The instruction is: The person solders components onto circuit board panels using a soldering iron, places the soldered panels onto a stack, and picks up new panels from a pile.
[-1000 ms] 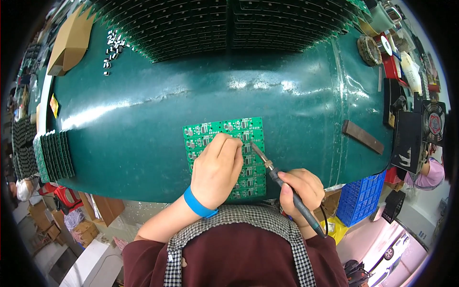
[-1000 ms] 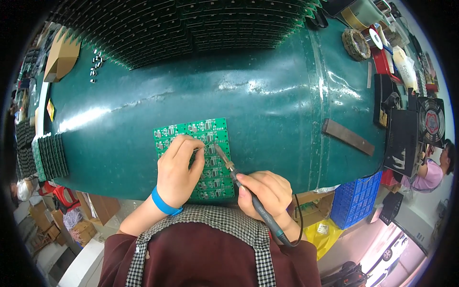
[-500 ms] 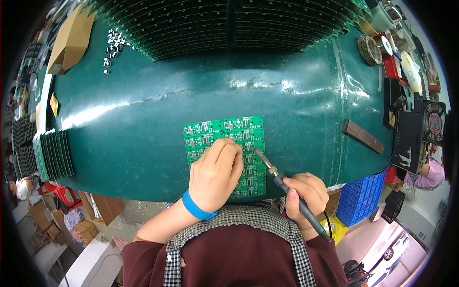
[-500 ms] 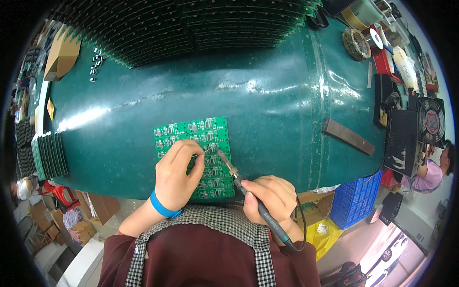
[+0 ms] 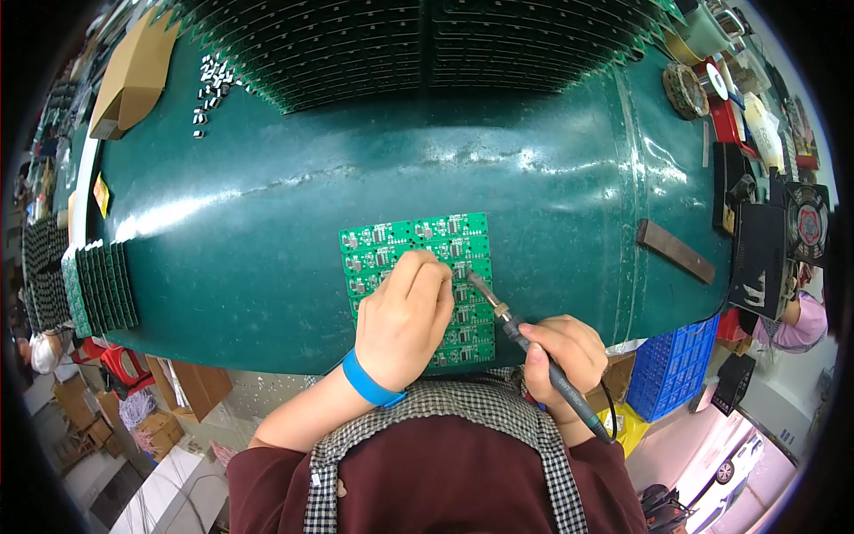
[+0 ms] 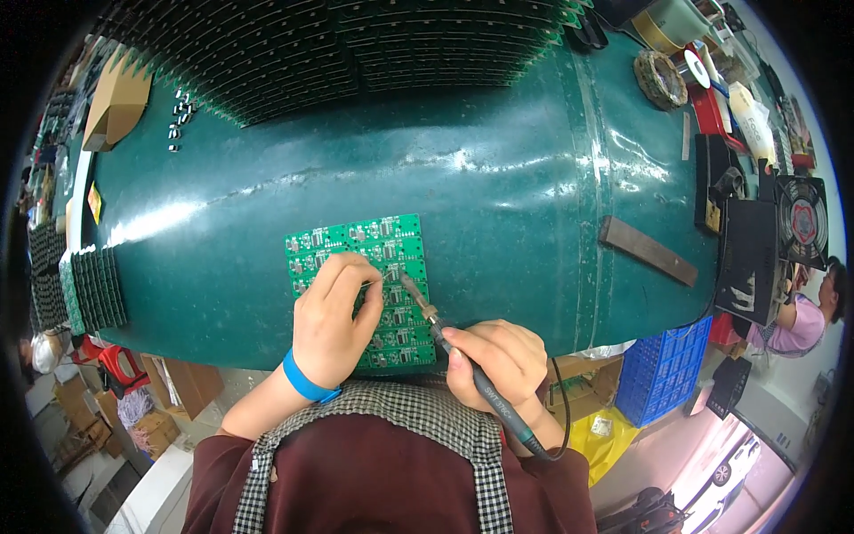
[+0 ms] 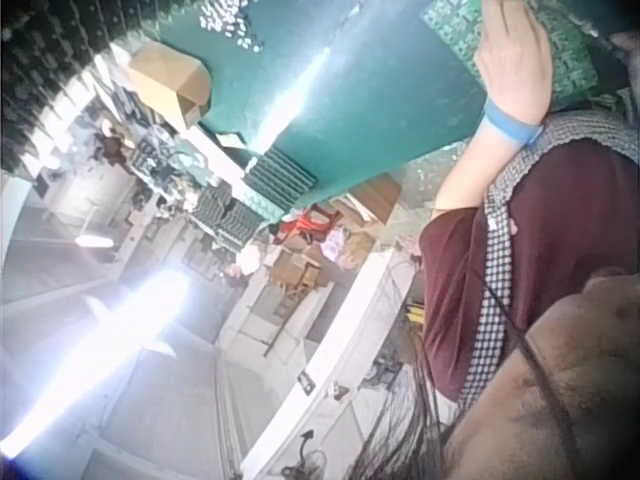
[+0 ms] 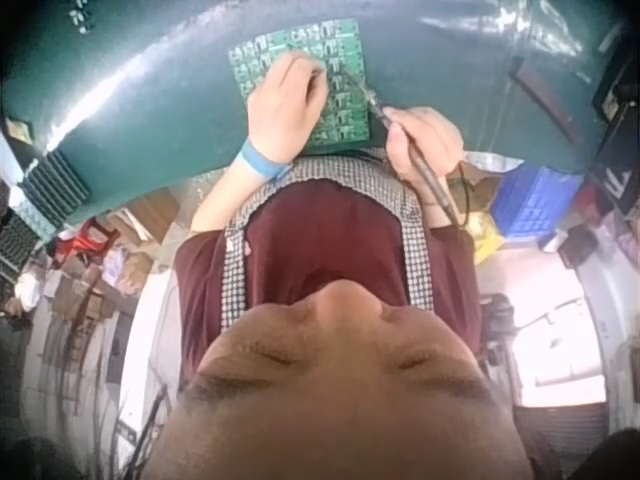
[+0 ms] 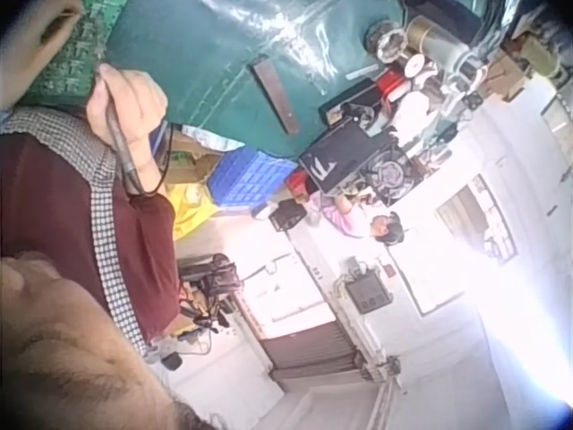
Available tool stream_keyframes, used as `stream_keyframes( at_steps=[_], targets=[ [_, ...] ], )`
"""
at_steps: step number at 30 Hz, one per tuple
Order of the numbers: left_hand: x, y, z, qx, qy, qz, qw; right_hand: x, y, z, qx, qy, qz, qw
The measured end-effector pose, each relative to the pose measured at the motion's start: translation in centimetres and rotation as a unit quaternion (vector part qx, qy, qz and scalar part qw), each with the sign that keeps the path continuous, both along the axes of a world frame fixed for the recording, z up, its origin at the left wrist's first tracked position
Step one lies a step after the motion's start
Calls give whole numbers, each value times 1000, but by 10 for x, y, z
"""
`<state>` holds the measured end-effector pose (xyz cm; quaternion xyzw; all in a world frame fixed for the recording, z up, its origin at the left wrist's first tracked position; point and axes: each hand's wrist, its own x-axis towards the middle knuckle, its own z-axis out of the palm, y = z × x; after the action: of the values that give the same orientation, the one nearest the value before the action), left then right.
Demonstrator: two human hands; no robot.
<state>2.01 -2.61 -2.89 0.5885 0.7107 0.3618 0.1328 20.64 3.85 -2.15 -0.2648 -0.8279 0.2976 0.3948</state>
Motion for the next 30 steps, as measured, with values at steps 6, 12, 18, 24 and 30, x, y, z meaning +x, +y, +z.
stream_keyframes(
  at_steps=[6, 12, 18, 24, 30],
  targets=[
    [3, -1, 4, -37, -34, 4, 999, -2, -1, -2, 7, 2, -2, 1000],
    [5, -1, 1, -37, -28, -8, 999, -1, -6, -5, 22, 4, -1, 1000],
    [4, -5, 8, -62, 15, -31, 997, 4, -15, -3, 9, -5, -5, 1000],
    [4, -12, 6, -31, -30, -17, 999, 13, -12, 0, 25, 7, 2, 1000],
    [6, -9, 2, -8, -11, -5, 1000, 6, -11, -1, 18, 2, -6, 1000]
  ],
)
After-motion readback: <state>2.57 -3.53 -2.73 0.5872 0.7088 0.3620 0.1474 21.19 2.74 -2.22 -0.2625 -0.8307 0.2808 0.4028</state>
